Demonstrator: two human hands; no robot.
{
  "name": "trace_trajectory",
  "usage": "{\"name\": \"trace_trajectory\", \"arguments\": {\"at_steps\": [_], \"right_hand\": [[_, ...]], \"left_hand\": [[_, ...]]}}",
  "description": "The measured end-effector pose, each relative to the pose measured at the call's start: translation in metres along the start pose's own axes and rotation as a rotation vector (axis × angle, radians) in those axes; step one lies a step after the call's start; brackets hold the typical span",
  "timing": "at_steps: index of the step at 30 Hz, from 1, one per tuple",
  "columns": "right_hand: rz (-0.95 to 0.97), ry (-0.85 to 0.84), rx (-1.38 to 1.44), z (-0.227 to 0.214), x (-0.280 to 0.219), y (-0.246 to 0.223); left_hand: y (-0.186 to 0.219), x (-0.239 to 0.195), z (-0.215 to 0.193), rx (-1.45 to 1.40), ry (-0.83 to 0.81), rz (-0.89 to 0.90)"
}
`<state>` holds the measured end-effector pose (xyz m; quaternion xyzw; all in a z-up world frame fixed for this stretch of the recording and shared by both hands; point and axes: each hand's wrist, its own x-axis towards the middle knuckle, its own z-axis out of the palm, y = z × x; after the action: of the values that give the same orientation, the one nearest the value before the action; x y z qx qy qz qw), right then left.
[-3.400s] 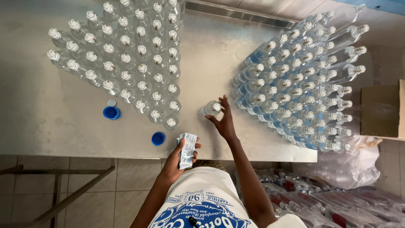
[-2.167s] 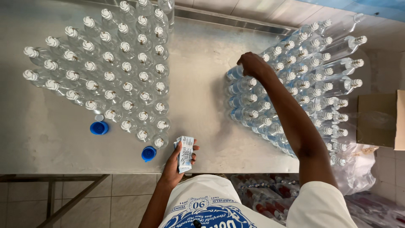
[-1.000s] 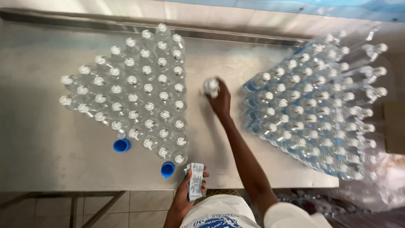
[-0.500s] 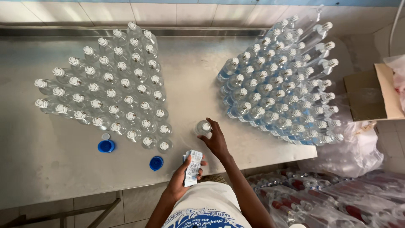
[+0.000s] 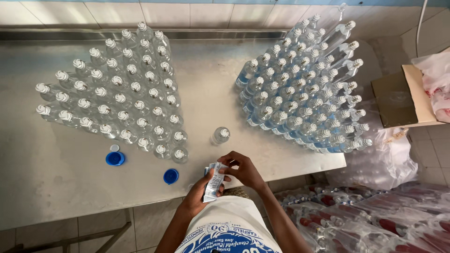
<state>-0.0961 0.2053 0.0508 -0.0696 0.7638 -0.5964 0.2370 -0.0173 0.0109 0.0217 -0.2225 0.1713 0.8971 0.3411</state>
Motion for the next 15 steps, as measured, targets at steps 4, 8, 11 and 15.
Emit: {"name": "trace_trajectory", "arguments": {"at_steps": [4,8,11,15], "right_hand": [[0.037,0.015,-0.010,-0.003,0.000,-0.002],[-0.003,0.054,-0.003,-0.005,-0.002,-0.009],[-0.053,0.133,-0.033,-0.010,0.009,-0.011],[-0.301,0.290,-0.157,-0.020,0.035,-0.016]], "left_hand": [[-0.003,-0.002,-0.003,0.106,0.001,0.019],[-0.012,0.003,-0.018,0.048,-0.011,0.021],[-0.011,0.012,-0.030,0.002,-0.041,0.068],[0.000,0.012,-0.030,0.023,-0.011,0.196]]}}
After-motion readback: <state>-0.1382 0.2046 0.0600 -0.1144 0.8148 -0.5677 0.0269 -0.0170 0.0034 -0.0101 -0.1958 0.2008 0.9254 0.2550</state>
